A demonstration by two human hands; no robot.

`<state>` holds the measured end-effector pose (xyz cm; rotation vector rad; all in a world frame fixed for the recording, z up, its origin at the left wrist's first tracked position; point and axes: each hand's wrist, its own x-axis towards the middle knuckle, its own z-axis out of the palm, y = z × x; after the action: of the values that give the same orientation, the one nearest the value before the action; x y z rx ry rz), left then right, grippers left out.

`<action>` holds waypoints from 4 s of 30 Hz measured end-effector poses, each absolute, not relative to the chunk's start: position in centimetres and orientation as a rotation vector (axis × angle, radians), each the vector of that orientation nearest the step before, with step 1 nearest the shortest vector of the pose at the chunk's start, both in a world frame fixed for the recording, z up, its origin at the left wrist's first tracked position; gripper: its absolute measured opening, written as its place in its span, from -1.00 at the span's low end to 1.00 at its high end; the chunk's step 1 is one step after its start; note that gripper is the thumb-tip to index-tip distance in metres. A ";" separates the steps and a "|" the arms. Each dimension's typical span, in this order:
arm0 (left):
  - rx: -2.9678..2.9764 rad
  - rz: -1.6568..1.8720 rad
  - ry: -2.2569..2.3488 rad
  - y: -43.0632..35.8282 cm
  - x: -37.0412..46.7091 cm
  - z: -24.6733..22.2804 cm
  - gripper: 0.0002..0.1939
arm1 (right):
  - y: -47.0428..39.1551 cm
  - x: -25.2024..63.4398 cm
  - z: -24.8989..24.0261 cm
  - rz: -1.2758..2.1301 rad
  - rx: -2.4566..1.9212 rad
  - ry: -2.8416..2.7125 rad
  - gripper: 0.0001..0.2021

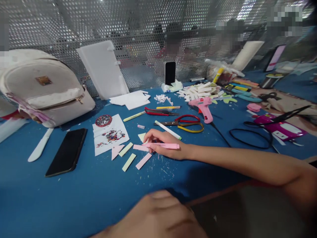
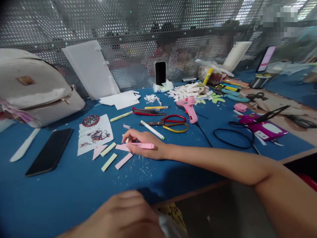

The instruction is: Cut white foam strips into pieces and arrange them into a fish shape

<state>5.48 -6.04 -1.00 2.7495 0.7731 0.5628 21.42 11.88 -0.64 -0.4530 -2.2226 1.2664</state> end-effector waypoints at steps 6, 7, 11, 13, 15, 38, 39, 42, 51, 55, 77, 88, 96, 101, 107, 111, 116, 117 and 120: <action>3.013 0.690 0.996 -2.4 -0.6 0.6 -0.70 | 12.2 21.2 -0.2 1.233 -0.393 -2.282 -0.81; 3.029 0.699 1.117 -2.1 -1.3 0.6 -0.80 | 12.3 21.1 -0.1 1.248 -0.367 -2.280 -0.80; 2.889 0.638 1.429 -0.5 -1.9 0.1 -0.68 | 12.6 21.3 0.2 1.358 -0.357 -2.245 -0.77; 2.832 0.602 1.477 0.4 -1.6 -0.1 -0.70 | 12.6 21.5 0.3 1.397 -0.397 -2.210 -0.73; 2.811 0.594 1.463 1.1 -1.2 -0.1 -0.83 | 12.5 21.7 0.3 1.410 -0.417 -2.185 -0.63; 2.466 0.657 1.362 2.4 -1.0 -0.6 -0.83 | 11.8 21.5 0.9 1.506 -0.668 -2.259 -0.64; 2.465 0.641 1.363 2.5 -1.0 -0.6 -0.83 | 11.9 21.5 0.9 1.507 -0.661 -2.267 -0.63; 2.461 0.637 1.367 2.5 -1.1 -0.6 -0.82 | 11.9 21.6 0.9 1.551 -0.594 -2.290 -0.59; 2.450 0.667 1.357 2.4 -1.0 -0.4 -0.82 | 12.0 21.7 0.7 1.616 -0.577 -2.250 -0.63; 2.431 0.654 1.372 2.3 -1.0 -0.4 -0.83 | 12.1 21.7 0.8 1.618 -0.610 -2.245 -0.61; 2.417 0.680 1.364 2.5 -1.0 -0.5 -0.83 | 12.2 21.8 0.6 1.753 -0.603 -2.176 -0.59; 2.447 0.687 1.350 2.6 -0.9 -0.1 -0.83 | 12.2 21.8 0.4 1.763 -0.622 -2.227 -0.62; 2.415 0.711 1.355 2.6 -0.8 -0.1 -0.83 | 12.2 21.7 0.3 1.733 -0.586 -2.265 -0.61; 2.438 0.679 1.348 2.6 -0.9 -0.2 -0.83 | 12.2 21.7 0.3 1.720 -0.621 -2.289 -0.65; 2.417 0.718 1.356 2.7 -0.8 -0.1 -0.83 | 12.3 21.7 0.7 1.683 -0.619 -2.345 -0.66; 2.421 0.736 1.353 2.7 -0.8 0.0 -0.83 | 12.3 21.7 0.8 1.711 -0.579 -2.358 -0.65; 2.409 0.711 1.364 2.6 -0.9 0.0 -0.82 | 12.4 21.7 0.8 1.672 -0.579 -2.353 -0.65; 2.412 0.708 1.360 2.6 -0.9 0.0 -0.83 | 12.4 21.7 0.7 1.695 -0.568 -2.331 -0.64; 2.415 0.724 1.349 2.6 -0.9 0.0 -0.83 | 12.4 21.8 0.6 1.703 -0.616 -2.289 -0.67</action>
<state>-0.85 2.61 0.04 2.4154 1.3486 0.7235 21.79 12.41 0.60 -0.6157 -2.2891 1.7030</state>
